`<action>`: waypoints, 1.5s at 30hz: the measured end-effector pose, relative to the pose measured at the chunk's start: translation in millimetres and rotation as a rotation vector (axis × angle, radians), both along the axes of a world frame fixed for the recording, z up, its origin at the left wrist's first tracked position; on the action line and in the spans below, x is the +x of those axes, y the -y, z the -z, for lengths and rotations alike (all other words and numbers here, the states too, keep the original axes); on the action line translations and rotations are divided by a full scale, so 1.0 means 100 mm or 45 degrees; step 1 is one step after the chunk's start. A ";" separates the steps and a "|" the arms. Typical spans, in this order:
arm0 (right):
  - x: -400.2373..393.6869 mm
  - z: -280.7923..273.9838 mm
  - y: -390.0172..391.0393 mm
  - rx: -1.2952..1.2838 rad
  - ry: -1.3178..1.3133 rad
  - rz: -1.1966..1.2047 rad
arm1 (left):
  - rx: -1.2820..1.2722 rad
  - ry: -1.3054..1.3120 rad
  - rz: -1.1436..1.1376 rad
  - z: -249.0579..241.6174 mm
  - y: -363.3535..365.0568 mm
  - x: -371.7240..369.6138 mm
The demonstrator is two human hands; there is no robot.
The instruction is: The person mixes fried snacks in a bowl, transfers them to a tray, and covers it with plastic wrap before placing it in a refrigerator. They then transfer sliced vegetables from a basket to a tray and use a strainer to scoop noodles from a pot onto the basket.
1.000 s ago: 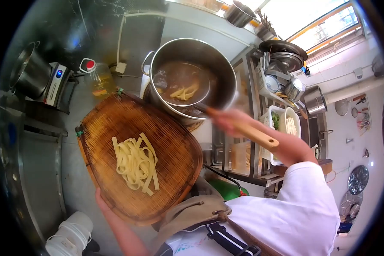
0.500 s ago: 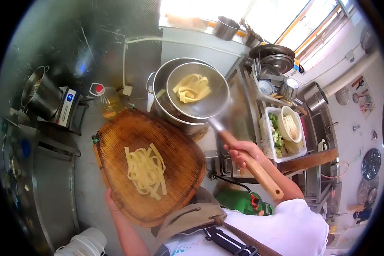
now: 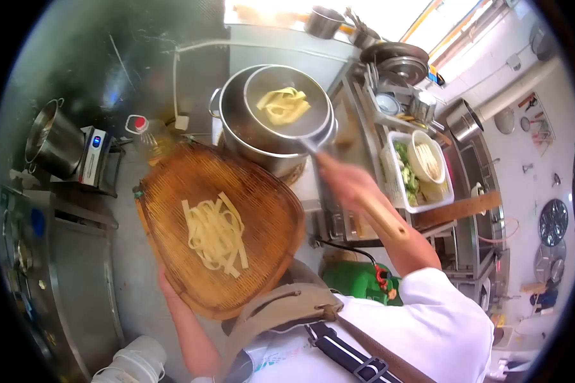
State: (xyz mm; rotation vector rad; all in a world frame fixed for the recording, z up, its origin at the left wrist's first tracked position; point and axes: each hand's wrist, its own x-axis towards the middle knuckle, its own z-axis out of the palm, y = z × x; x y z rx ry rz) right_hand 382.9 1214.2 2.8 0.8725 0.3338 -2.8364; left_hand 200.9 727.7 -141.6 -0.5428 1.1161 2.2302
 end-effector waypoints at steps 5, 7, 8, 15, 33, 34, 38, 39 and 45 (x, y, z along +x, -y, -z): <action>0.28 0.00 0.18 0.166 -0.150 0.055 | -0.028 0.021 0.005 -0.03 0.00 -0.06; 0.02 0.07 0.49 0.303 0.035 0.033 | -0.034 -0.003 -0.012 -0.04 0.19 -0.10; -0.15 0.09 0.59 0.517 0.145 -0.003 | -0.028 -0.008 -0.009 -0.03 0.29 -0.08; 0.58 -0.12 0.44 0.203 0.079 0.178 | 0.195 0.155 0.029 -0.01 0.24 0.31; 0.80 -0.29 0.34 0.332 0.001 0.207 | 0.123 0.225 0.062 0.35 -0.01 0.38; 0.81 -0.36 0.35 0.311 0.054 0.249 | 0.106 0.217 0.077 0.29 -0.06 0.34; 0.54 0.02 0.18 0.506 0.134 0.083 | 0.010 0.097 0.101 0.08 -0.23 0.18; 0.31 0.06 0.15 0.484 0.092 0.083 | -0.022 0.057 0.074 0.06 -0.17 0.15; 0.10 0.22 0.28 0.289 -0.107 0.092 | -0.136 -0.085 0.027 0.05 0.10 0.10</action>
